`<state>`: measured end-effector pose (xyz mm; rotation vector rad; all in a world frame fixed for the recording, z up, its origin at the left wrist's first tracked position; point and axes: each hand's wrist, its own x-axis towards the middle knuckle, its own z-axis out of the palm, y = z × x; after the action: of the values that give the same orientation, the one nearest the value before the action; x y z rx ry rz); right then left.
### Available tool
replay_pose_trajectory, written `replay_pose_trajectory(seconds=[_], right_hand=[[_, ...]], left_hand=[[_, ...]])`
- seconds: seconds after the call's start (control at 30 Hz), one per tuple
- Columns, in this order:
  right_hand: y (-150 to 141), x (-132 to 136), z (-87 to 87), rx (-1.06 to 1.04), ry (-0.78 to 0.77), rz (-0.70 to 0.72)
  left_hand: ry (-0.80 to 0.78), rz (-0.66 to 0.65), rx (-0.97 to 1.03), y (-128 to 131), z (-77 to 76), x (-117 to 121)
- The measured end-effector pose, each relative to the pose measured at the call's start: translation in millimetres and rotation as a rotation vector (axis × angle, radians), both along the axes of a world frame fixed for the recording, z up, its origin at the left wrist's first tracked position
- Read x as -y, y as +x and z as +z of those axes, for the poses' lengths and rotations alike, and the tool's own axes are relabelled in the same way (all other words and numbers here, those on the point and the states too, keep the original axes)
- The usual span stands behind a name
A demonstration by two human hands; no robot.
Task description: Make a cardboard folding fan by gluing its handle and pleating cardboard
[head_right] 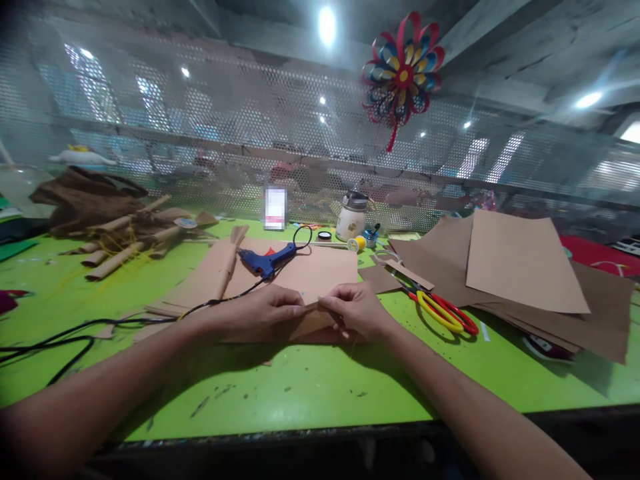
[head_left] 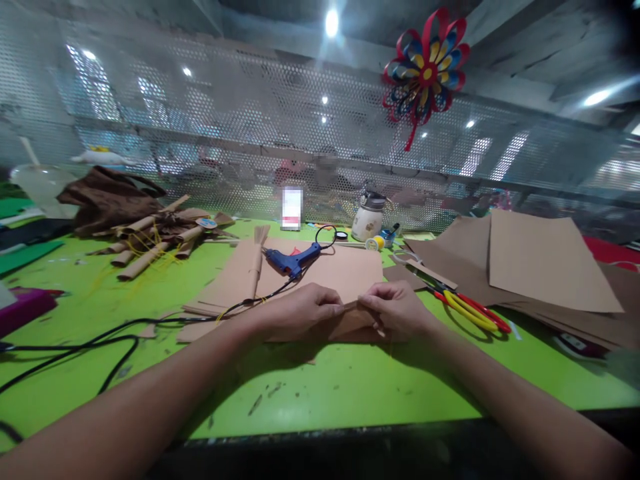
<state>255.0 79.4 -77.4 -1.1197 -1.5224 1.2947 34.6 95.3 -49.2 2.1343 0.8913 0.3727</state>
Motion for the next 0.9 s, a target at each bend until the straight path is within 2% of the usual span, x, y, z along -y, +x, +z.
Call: replay_pose_trajectory(seconds=[0.1, 0.17, 0.33, 0.53, 0.63, 0.8, 0.83, 0.9], right_hand=[[0.8, 1.0, 4.8, 0.01, 0.009, 0.003], [1.4, 1.6, 7.5, 0.013, 0.001, 0.011], [3.3, -0.5, 9.0, 0.022, -0.008, 0.034], [4.0, -5.6, -0.6, 0.067, -0.053, 0.087], [3.4, -5.0, -1.6, 0.233, 0.043, 0.121], [1.8, 0.0, 8.4, 0.459, 0.451, 0.1], [2.0, 0.6, 9.7, 0.461, 0.478, 0.106], [2.7, 1.1, 10.4, 0.414, 0.422, 0.134]], left_hand=[[-0.173, -0.025, 0.043, -3.6, -5.4, -5.4], [-0.201, -0.015, 0.051, -3.8, -6.3, -6.7], [-0.028, 0.022, -0.026, -0.9, 0.4, -4.1], [0.162, 0.02, -0.107, -2.1, 6.5, 2.8], [0.265, 0.019, -0.124, -3.3, 5.2, 3.9], [0.281, 0.003, -0.126, -2.9, 2.5, 3.6], [0.278, -0.001, -0.117, -3.1, 2.4, 3.4], [0.279, -0.012, -0.095, -4.1, 2.8, 2.0]])
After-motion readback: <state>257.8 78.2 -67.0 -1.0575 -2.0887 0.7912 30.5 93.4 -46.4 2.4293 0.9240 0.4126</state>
